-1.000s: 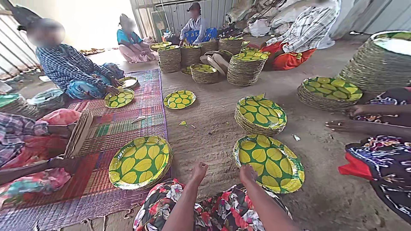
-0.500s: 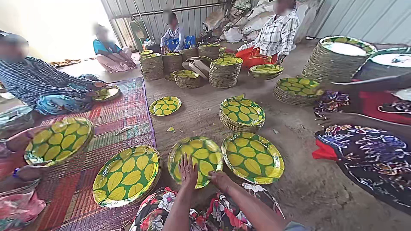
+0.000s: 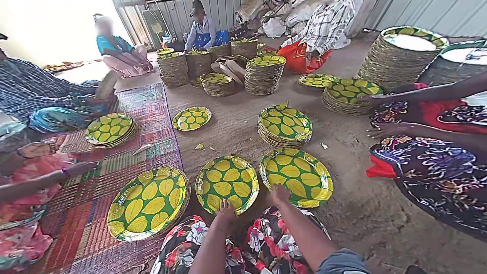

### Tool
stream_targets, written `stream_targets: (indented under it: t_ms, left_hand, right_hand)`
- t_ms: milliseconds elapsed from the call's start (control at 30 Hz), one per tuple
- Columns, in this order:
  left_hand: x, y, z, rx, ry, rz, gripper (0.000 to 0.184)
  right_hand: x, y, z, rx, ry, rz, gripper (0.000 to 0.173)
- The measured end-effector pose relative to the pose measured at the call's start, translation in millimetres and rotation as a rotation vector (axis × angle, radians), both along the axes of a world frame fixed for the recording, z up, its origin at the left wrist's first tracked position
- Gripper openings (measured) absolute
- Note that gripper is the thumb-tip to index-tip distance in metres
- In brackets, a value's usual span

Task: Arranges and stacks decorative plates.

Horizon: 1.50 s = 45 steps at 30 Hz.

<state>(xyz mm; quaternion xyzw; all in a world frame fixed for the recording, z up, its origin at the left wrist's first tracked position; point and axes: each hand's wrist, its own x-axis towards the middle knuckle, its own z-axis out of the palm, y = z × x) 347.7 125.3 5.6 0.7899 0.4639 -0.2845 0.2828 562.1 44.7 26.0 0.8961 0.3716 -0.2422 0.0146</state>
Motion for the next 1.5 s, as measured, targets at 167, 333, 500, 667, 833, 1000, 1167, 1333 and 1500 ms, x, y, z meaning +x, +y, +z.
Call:
stream_targets:
  t_ms: [167,333,500,667,833,1000,1167,1333,1500]
  left_hand:
    - [1,7,0,-0.018,-0.044,0.023,0.075]
    - [2,10,16,0.583,-0.596,0.229,0.065]
    - [-2,13,15,0.579,-0.553,0.184,0.061]
    - [6,4,-8,0.064,-0.069,0.035,0.076]
    - [6,12,-11,0.066,-0.087,0.011,0.076]
    - [5,12,-11,0.073,-0.097,0.017,0.075]
    - [6,12,-11,0.068,-0.122,0.047,0.073]
    - [7,11,2,0.619,-0.641,0.327,0.069]
    - [-1,14,11,0.806,-0.701,0.312,0.062]
  right_hand:
    - [0,-3,4,0.233,-0.107,-0.027,0.041]
    - [-24,-7,3,0.718,-0.120,0.399,0.031]
    - [-49,4,-20,0.372,0.057,0.924,0.032]
    - [-37,12,-20,0.163,0.059,0.628,0.039]
    - [-13,9,-15,0.031,-0.029,0.092,0.046]
    - [-7,12,-6,0.002,-0.049,-0.004,0.043]
    - [-1,1,0,0.246,-0.115,-0.015,0.041]
    - [-23,-8,-1,0.749,-0.225,0.387,0.028]
    - [-45,2,-23,0.345,0.106,0.910,0.038]
